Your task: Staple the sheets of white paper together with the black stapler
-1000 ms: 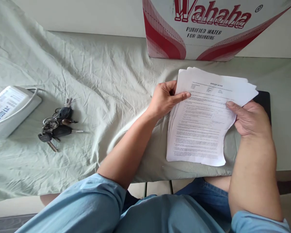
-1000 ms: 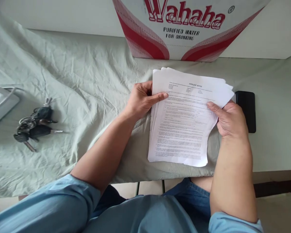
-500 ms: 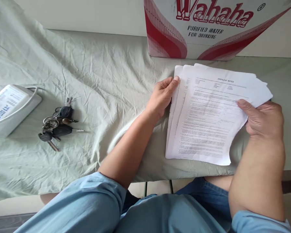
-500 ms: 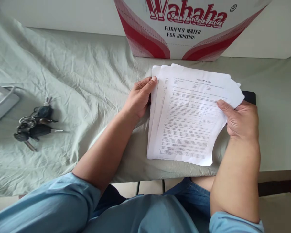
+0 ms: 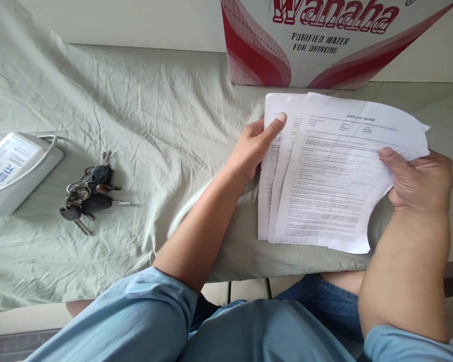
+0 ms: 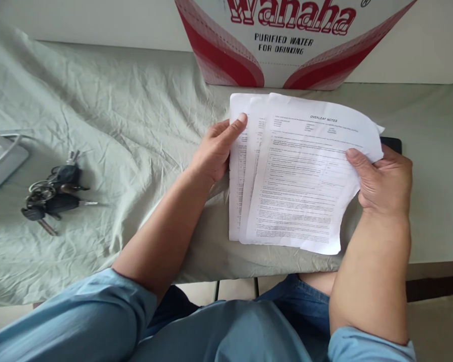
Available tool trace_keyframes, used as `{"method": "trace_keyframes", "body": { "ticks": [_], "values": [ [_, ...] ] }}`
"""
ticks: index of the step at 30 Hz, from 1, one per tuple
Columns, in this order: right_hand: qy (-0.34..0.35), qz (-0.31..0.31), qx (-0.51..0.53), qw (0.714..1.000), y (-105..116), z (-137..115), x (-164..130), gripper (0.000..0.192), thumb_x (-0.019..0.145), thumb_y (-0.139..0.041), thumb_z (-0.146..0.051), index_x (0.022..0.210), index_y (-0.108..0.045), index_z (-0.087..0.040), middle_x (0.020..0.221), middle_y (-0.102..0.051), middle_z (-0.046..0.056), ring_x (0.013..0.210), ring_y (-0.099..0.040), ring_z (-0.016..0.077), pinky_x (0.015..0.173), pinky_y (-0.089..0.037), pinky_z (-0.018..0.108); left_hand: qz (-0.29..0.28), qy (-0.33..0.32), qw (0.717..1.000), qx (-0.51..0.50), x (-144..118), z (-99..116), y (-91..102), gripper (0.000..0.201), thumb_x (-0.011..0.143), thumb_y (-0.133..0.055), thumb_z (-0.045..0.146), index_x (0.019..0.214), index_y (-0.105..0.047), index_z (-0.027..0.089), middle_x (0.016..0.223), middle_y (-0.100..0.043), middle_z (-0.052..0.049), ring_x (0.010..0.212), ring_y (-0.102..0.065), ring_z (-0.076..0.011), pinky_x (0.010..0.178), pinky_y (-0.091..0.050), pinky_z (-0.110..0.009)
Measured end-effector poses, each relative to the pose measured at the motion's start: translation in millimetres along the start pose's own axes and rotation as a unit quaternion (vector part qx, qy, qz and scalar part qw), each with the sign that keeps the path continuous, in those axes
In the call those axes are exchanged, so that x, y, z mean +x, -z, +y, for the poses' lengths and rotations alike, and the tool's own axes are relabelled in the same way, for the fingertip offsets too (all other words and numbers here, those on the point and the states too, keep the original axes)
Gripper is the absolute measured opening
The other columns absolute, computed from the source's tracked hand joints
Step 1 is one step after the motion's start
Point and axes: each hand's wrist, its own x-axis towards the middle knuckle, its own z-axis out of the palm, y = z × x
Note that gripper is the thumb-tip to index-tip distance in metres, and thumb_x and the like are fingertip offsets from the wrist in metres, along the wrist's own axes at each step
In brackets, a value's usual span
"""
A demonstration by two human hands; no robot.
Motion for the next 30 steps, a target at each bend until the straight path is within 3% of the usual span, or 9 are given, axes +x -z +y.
{"method": "trace_keyframes", "body": {
  "ticks": [6,14,21,30],
  "values": [
    [0.013,0.012,0.026,1.000,-11,0,-1,0.055,0.052,-0.116,-0.053,0.091,-0.092,-0.023,0.101,-0.089,0.008,0.105,-0.085,0.0352,0.119,-0.065,0.071,-0.018,0.031,0.999,-0.018,-4,3,1.2,0.065,0.096,-0.087,0.085,0.110,-0.081,0.022,0.110,-0.091,-0.014,0.114,-0.090,-0.0399,0.103,-0.078,-0.061],
    [0.061,0.100,0.038,0.992,5,18,18,0.051,0.051,-0.114,-0.053,0.086,-0.089,-0.026,0.090,-0.083,0.002,0.100,-0.084,0.0373,0.115,-0.064,0.075,-0.001,0.007,1.000,-0.001,-6,4,1.6,0.068,0.099,-0.082,0.087,0.118,-0.081,0.021,0.116,-0.091,-0.018,0.127,-0.088,-0.0438,0.111,-0.075,-0.065],
    [0.039,0.082,0.062,0.994,-6,12,11,0.045,0.050,-0.112,-0.042,0.087,-0.094,-0.025,0.089,-0.084,0.003,0.091,-0.080,0.0320,0.115,-0.064,0.070,0.022,0.035,0.999,-0.012,-4,4,2.1,0.068,0.098,-0.083,0.087,0.114,-0.080,0.021,0.114,-0.091,-0.019,0.124,-0.089,-0.0445,0.107,-0.077,-0.063],
    [0.035,0.061,0.060,0.996,-14,6,6,0.038,0.052,-0.111,-0.039,0.081,-0.090,-0.026,0.087,-0.082,0.001,0.087,-0.076,0.0262,0.112,-0.067,0.063,0.014,0.002,1.000,0.028,-4,5,1.1,0.069,0.100,-0.080,0.089,0.111,-0.081,0.022,0.108,-0.090,-0.015,0.127,-0.088,-0.0456,0.108,-0.077,-0.066]
  ]
}}
